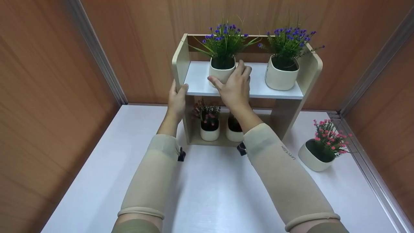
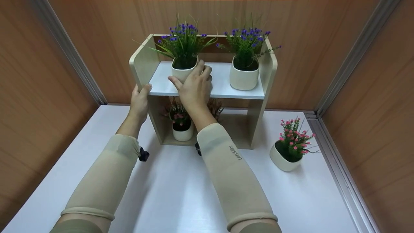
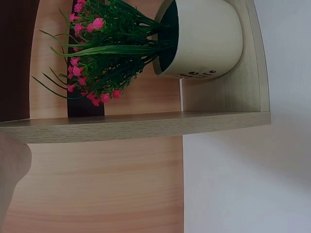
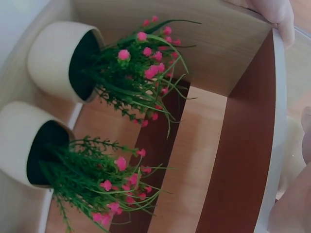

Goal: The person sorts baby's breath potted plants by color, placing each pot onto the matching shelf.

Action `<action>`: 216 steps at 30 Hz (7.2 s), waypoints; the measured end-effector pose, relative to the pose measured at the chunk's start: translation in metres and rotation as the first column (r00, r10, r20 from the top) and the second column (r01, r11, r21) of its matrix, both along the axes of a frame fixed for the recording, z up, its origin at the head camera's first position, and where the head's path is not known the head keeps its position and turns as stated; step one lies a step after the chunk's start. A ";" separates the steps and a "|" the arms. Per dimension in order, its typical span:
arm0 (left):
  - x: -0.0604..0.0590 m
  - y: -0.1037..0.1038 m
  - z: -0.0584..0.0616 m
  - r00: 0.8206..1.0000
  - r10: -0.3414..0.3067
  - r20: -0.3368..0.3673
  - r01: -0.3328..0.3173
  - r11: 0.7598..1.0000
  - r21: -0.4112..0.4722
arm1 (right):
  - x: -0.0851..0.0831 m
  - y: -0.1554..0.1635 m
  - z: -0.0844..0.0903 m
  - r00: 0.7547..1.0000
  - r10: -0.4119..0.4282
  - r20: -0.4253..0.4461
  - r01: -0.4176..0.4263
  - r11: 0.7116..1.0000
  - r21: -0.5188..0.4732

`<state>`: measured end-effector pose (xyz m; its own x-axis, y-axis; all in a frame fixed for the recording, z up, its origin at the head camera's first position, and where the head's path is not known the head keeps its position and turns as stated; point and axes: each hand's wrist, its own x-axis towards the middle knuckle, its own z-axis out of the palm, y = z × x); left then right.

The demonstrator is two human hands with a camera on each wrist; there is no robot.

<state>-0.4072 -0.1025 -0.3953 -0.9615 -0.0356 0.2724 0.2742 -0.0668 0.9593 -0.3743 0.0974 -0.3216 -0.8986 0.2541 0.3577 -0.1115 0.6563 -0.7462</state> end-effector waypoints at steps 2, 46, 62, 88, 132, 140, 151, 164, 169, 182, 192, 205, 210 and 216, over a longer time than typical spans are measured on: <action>-0.001 0.000 0.000 1.000 -0.001 0.006 0.001 1.000 0.000 | 0.002 0.003 0.000 1.000 0.003 -0.018 -0.003 0.999 -0.035; 0.001 -0.001 0.000 1.000 -0.020 0.001 0.020 0.999 0.025 | 0.223 0.185 -0.156 0.873 -0.285 -0.395 0.116 0.909 -0.400; 0.000 0.000 0.001 1.000 0.001 0.008 -0.002 1.000 0.031 | 0.249 0.281 -0.197 0.894 -0.448 0.020 0.421 0.823 -0.381; 0.001 0.000 0.000 1.000 0.000 0.025 0.000 1.000 0.009 | 0.199 0.360 -0.233 0.846 0.186 0.500 0.040 0.912 -0.408; 0.002 0.001 0.001 1.000 -0.013 -0.003 0.013 0.999 0.034 | 0.182 0.303 -0.207 0.928 0.008 0.372 0.083 0.970 -0.227; 0.001 0.002 -0.001 1.000 -0.006 0.005 0.006 0.999 0.031 | 0.189 0.260 -0.195 0.935 0.025 0.355 0.035 0.986 -0.162; 0.001 0.002 -0.001 1.000 0.010 0.019 -0.011 1.000 0.019 | 0.180 0.215 -0.191 0.930 0.131 0.343 -0.094 0.988 -0.123; 0.003 0.002 0.000 1.000 -0.011 -0.018 0.011 1.000 0.009 | 0.130 0.183 -0.202 0.927 0.111 0.358 -0.078 0.992 -0.103; 0.003 0.002 0.000 1.000 -0.004 -0.014 0.004 1.000 0.006 | 0.114 0.171 -0.212 0.921 0.081 0.382 -0.039 0.992 -0.116; 0.002 0.000 -0.002 1.000 0.001 0.003 -0.001 1.000 0.024 | 0.069 0.152 -0.230 0.956 -0.048 0.289 0.077 0.993 -0.092; 0.002 -0.001 0.000 1.000 -0.018 -0.012 0.018 1.000 0.015 | 0.045 0.147 -0.234 0.955 -0.111 0.276 0.144 0.984 -0.101; 0.002 0.001 -0.001 1.000 0.008 -0.018 -0.008 1.000 0.015 | 0.024 0.141 -0.231 0.934 -0.160 0.319 0.194 0.978 -0.075; 0.003 0.003 -0.001 1.000 0.000 -0.022 0.001 1.000 0.026 | 0.026 0.142 -0.231 0.940 -0.157 0.303 0.195 0.975 -0.102; 0.003 0.001 0.000 1.000 0.001 -0.012 -0.001 1.000 0.011 | 0.030 0.141 -0.226 0.951 -0.119 0.285 0.163 0.977 -0.136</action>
